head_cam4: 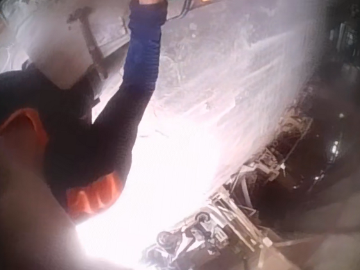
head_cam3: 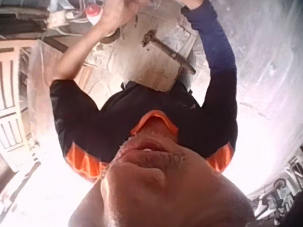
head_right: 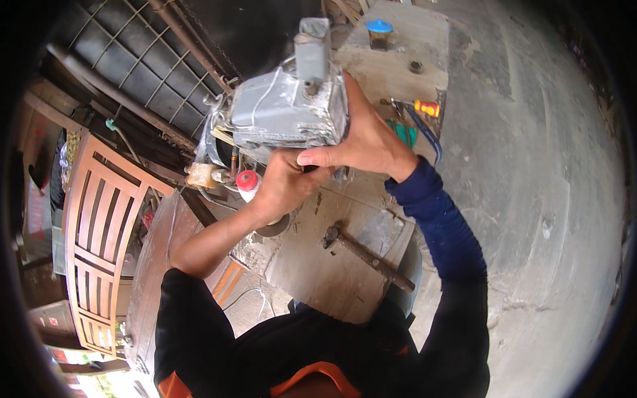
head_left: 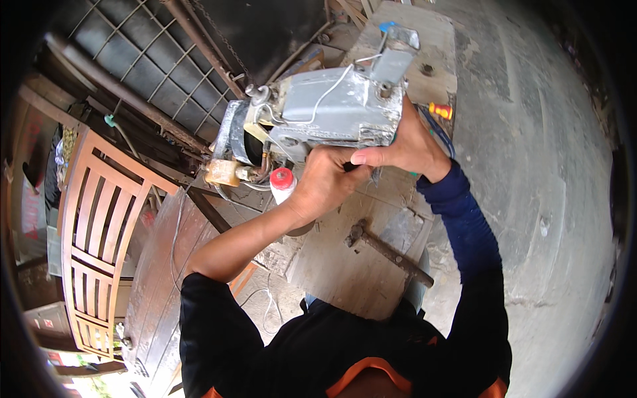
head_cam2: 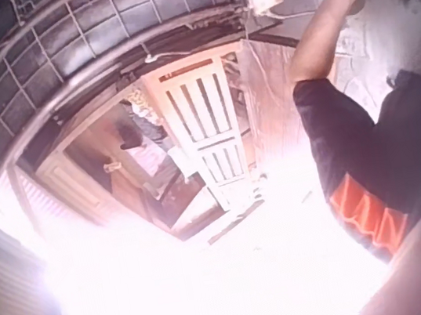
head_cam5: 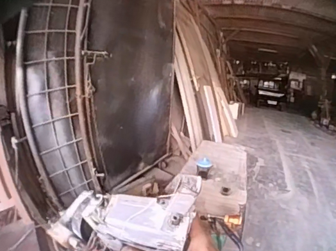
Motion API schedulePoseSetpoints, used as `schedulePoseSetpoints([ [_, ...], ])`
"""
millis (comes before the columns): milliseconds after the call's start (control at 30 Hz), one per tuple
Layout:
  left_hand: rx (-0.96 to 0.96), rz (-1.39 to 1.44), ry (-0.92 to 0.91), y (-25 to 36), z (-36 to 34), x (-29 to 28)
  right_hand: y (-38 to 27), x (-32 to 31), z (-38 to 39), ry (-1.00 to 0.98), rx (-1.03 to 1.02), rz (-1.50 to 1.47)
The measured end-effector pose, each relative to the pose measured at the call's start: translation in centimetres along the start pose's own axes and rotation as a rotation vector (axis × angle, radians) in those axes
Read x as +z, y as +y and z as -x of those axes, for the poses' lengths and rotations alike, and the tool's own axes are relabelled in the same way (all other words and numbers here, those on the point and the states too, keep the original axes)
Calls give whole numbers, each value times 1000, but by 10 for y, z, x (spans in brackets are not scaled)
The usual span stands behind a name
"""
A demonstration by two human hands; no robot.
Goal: The person walks through a cluttered outdoor area and enters a workshop, picks up a hammer, and then uses it to repeatedly tap a small metal component on a workbench. The person adjusts the component and continues hammering it in place.
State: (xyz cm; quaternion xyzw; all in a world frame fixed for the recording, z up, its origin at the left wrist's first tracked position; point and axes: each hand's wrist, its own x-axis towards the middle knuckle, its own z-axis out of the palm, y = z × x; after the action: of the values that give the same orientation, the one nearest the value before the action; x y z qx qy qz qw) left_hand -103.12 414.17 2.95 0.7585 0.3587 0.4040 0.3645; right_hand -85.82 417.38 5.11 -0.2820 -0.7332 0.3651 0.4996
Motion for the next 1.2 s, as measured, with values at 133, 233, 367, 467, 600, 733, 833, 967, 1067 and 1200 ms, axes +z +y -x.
schedulePoseSetpoints([
  [133,-104,-104,-51,6,-6,-6,4,12,7,88,76,-259],
  [233,29,-58,-37,-11,-3,-8,1,21,14,154,87,-358],
  [367,-41,-2,-252,-2,-14,-33,-11,42,14,340,47,-356],
  [467,17,-3,-329,-8,-18,-40,-14,50,13,411,35,-372],
  [600,-87,6,-353,-4,-19,-41,-1,42,14,393,-43,-208],
  [733,-50,15,-311,-5,-15,-36,7,36,17,269,-42,-106],
  [833,-6,-14,-316,-7,-15,-35,5,35,18,264,-8,-117],
  [967,-36,-34,-314,-3,-16,-34,3,34,18,280,19,-93],
  [1067,-88,-10,-288,0,-15,-31,2,33,18,323,-1,57],
  [1200,-123,-58,-306,2,-16,-33,0,28,19,294,-1,112],
])
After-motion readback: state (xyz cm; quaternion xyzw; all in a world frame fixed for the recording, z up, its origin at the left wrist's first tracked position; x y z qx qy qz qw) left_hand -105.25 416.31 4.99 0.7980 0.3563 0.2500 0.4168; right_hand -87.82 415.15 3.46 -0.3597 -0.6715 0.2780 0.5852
